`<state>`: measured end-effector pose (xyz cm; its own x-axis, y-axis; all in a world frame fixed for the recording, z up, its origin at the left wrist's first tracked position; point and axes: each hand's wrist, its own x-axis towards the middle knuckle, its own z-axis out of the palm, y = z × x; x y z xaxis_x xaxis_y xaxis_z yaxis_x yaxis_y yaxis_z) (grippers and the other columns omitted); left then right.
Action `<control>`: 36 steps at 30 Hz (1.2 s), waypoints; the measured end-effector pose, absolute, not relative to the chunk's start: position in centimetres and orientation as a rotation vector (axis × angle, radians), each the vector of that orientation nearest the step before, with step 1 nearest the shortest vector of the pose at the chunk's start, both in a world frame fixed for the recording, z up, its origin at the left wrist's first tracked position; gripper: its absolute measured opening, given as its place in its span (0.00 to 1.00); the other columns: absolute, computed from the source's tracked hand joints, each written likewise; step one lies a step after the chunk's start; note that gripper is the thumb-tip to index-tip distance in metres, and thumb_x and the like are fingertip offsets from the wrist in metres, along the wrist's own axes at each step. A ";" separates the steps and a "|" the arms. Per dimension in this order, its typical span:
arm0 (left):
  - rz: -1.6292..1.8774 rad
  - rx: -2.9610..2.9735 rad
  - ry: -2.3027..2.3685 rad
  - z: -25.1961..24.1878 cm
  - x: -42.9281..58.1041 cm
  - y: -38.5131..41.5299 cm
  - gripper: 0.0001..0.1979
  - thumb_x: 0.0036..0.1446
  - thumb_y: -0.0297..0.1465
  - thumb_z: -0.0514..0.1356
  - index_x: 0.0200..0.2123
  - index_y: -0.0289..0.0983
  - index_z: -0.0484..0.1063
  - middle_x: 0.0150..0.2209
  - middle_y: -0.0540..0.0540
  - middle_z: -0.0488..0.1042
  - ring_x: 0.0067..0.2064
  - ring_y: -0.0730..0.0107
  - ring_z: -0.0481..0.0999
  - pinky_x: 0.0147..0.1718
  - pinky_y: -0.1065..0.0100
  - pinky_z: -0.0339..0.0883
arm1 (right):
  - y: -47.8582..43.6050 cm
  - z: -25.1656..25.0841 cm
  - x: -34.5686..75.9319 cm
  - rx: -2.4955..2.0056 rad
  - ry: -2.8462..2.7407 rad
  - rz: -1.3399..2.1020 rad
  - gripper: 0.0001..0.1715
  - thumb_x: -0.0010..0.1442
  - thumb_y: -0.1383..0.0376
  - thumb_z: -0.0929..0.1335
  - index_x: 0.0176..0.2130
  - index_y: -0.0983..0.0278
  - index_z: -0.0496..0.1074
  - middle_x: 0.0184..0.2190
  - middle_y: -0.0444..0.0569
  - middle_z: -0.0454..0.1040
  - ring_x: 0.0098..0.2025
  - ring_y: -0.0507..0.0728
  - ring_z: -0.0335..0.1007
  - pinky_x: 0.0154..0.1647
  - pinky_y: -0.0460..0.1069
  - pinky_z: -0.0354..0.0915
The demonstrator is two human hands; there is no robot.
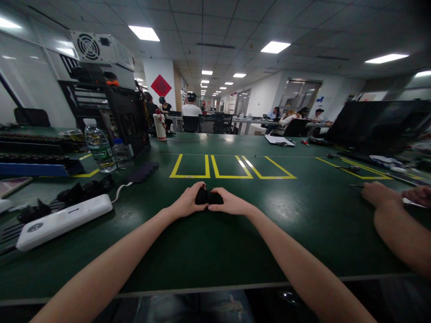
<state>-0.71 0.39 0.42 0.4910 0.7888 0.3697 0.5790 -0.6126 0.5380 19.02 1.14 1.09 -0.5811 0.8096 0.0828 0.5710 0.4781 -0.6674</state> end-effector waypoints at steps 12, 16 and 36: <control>0.810 2.164 1.219 -0.6 -0.9 2.9 0.29 0.42 0.40 0.61 0.48 0.40 0.54 0.43 0.43 0.62 0.43 0.58 0.66 0.38 0.59 0.65 | 3.0 1.0 20.9 -1.486 -2.312 0.545 0.28 0.47 0.56 0.67 0.47 0.61 0.63 0.45 0.53 0.59 0.49 0.62 0.55 0.47 0.58 0.54; 0.766 2.179 1.252 -0.3 -0.4 3.7 0.27 0.42 0.39 0.60 0.46 0.38 0.56 0.41 0.43 0.63 0.41 0.59 0.66 0.37 0.59 0.64 | 2.8 1.3 20.7 -1.474 -2.256 0.516 0.31 0.46 0.59 0.68 0.49 0.63 0.60 0.44 0.53 0.61 0.46 0.59 0.59 0.46 0.56 0.57; 0.641 2.274 1.709 -1.3 -20.6 -12.7 0.32 0.46 0.37 0.57 0.53 0.49 0.45 0.50 0.49 0.63 0.51 0.55 0.63 0.49 0.55 0.59 | -8.0 0.8 -1.2 -0.733 -2.085 1.172 0.30 0.39 0.62 0.71 0.43 0.65 0.61 0.43 0.51 0.62 0.40 0.56 0.65 0.39 0.51 0.65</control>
